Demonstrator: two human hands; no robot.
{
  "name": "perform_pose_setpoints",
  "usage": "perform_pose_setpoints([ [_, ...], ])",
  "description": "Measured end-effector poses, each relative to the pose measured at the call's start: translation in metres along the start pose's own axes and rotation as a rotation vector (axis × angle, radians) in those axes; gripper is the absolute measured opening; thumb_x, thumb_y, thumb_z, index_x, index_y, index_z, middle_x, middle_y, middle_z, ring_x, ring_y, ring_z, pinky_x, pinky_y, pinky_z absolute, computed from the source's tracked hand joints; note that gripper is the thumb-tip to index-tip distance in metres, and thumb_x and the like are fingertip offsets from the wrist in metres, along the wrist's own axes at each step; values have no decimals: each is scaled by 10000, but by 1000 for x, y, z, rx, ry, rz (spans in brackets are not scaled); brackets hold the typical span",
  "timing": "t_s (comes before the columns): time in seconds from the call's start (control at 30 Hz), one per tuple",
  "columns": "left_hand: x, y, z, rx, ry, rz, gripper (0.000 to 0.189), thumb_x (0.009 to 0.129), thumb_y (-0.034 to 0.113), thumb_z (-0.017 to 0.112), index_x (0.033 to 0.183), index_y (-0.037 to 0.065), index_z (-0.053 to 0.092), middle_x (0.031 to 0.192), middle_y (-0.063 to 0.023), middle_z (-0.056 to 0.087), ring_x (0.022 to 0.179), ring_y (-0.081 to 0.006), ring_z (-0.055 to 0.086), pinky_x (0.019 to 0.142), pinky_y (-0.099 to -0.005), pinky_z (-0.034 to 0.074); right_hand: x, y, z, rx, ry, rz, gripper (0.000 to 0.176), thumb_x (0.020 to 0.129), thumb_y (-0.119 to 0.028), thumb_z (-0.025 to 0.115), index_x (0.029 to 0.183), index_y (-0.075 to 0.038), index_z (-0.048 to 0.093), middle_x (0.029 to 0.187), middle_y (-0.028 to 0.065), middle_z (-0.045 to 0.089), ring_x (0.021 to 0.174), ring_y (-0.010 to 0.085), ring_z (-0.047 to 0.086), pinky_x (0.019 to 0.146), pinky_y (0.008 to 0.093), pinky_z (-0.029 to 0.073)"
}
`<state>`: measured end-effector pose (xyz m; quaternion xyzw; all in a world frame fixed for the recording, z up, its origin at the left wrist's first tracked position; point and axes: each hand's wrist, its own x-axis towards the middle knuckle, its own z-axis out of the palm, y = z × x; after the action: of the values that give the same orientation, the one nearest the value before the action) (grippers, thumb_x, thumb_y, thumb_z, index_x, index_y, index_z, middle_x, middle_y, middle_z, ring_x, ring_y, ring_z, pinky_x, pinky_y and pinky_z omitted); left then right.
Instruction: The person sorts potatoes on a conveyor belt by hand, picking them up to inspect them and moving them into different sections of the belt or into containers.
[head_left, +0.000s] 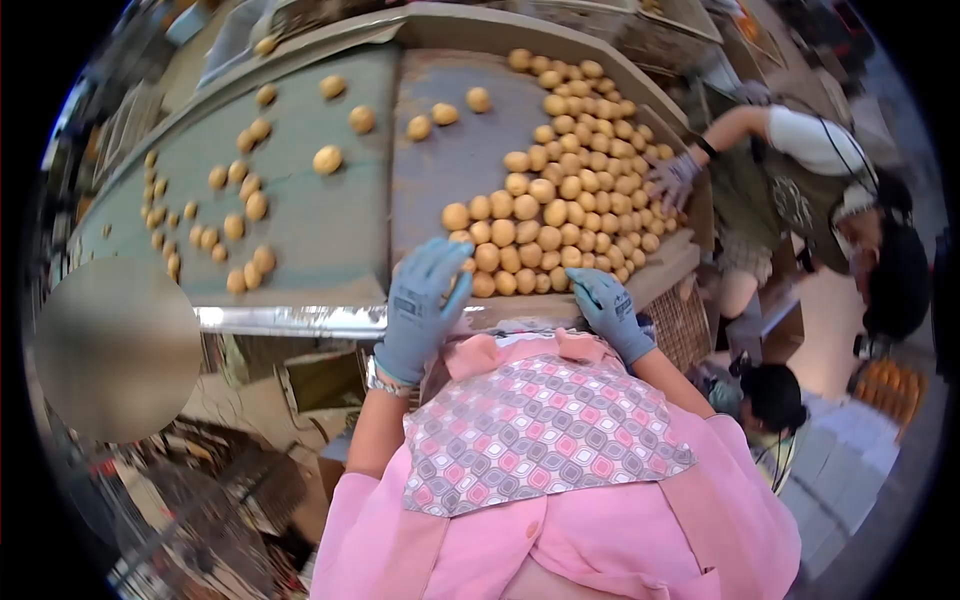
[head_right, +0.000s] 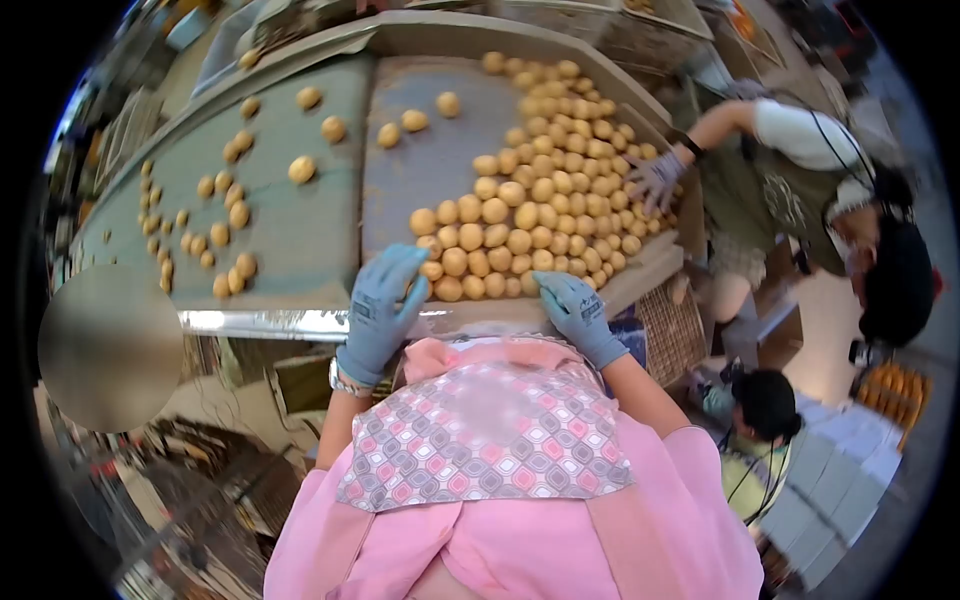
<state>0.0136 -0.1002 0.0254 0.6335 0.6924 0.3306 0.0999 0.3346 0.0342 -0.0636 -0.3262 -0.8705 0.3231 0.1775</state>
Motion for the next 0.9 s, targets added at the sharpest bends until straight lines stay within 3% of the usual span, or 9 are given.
perform_pose_setpoints([
  [0.17, -2, 16, 30, 77, -294, 204, 312, 952, 154, 756, 1251, 77, 707, 1237, -116, 727, 1170, -323, 679, 1021, -469, 529, -64, 49, -29, -165, 596, 406, 386, 1039, -83, 606, 1417, -33, 665, 1373, 193, 688, 1304, 359, 638, 1137, 437, 501],
  [0.27, 5, 26, 23, 38, -331, 123, 315, 950, 147, 747, 1249, 50, 723, 1209, -149, 744, 1126, -357, 693, 1010, -476, 533, -100, 129, -34, -178, 825, 765, 495, 1014, -74, 600, 1506, -25, 574, 1455, 227, 624, 1351, 397, 596, 1199, 459, 450],
  [0.37, 14, 37, 23, 68, -405, 66, 306, 943, 135, 739, 1234, 37, 733, 1191, -164, 755, 1104, -374, 704, 998, -479, 537, -130, 215, -34, -468, 587, 715, 600, 898, -19, 640, 1496, -40, 584, 1511, 212, 587, 1397, 427, 543, 1204, 509, 426],
  [0.6, 13, 33, 30, 225, -393, 1, 367, 950, 122, 741, 1308, 41, 729, 1233, -187, 751, 1118, -377, 708, 1021, -478, 543, -88, 391, -15, -980, 17, 597, 583, 1026, -156, 509, 1605, -210, 473, 1658, 87, 449, 1541, 320, 409, 1286, 530, 290],
  [0.7, 13, 41, 28, 333, -346, -30, 325, 949, 115, 748, 1269, 56, 743, 1156, -171, 764, 1031, -362, 723, 939, -470, 569, -68, 446, -14, -1041, 31, 431, 225, 988, -205, 581, 1062, -204, 792, 1232, 63, 768, 1249, 290, 668, 1093, 499, 452],
  [0.73, 12, 42, 28, 361, -344, -54, 307, 950, 118, 750, 1252, 61, 750, 1131, -162, 767, 1007, -355, 725, 921, -466, 572, -70, 469, -5, -953, -161, 493, 222, 973, -203, 596, 988, -229, 816, 1078, 30, 806, 1104, 253, 722, 1022, 486, 470],
  [0.77, 10, 42, 28, 388, -341, -78, 289, 951, 120, 752, 1235, 67, 756, 1106, -153, 770, 983, -349, 726, 903, -463, 575, -70, 488, 10, -991, -162, 516, 227, 961, -192, 605, 905, -247, 819, 945, -4, 807, 974, 214, 742, 960, 483, 480],
  [0.83, 9, 44, 27, 401, -321, -94, 196, 965, 149, 748, 1149, 89, 779, 1030, -124, 772, 922, -334, 728, 860, -447, 578, -66, 494, 24, -983, -135, 575, 214, 973, -220, 605, 843, -272, 767, 917, -39, 756, 967, 185, 722, 894, 496, 526],
  [0.9, 10, 48, 26, 433, -361, -182, 184, 975, 181, 743, 1125, 84, 785, 1005, -134, 771, 908, -340, 731, 840, -442, 581, -60, 500, 31, -342, 82, 955, 259, 1011, -227, 594, 943, -190, 841, 981, 9, 828, 1027, 266, 772, 1047, 502, 520],
])
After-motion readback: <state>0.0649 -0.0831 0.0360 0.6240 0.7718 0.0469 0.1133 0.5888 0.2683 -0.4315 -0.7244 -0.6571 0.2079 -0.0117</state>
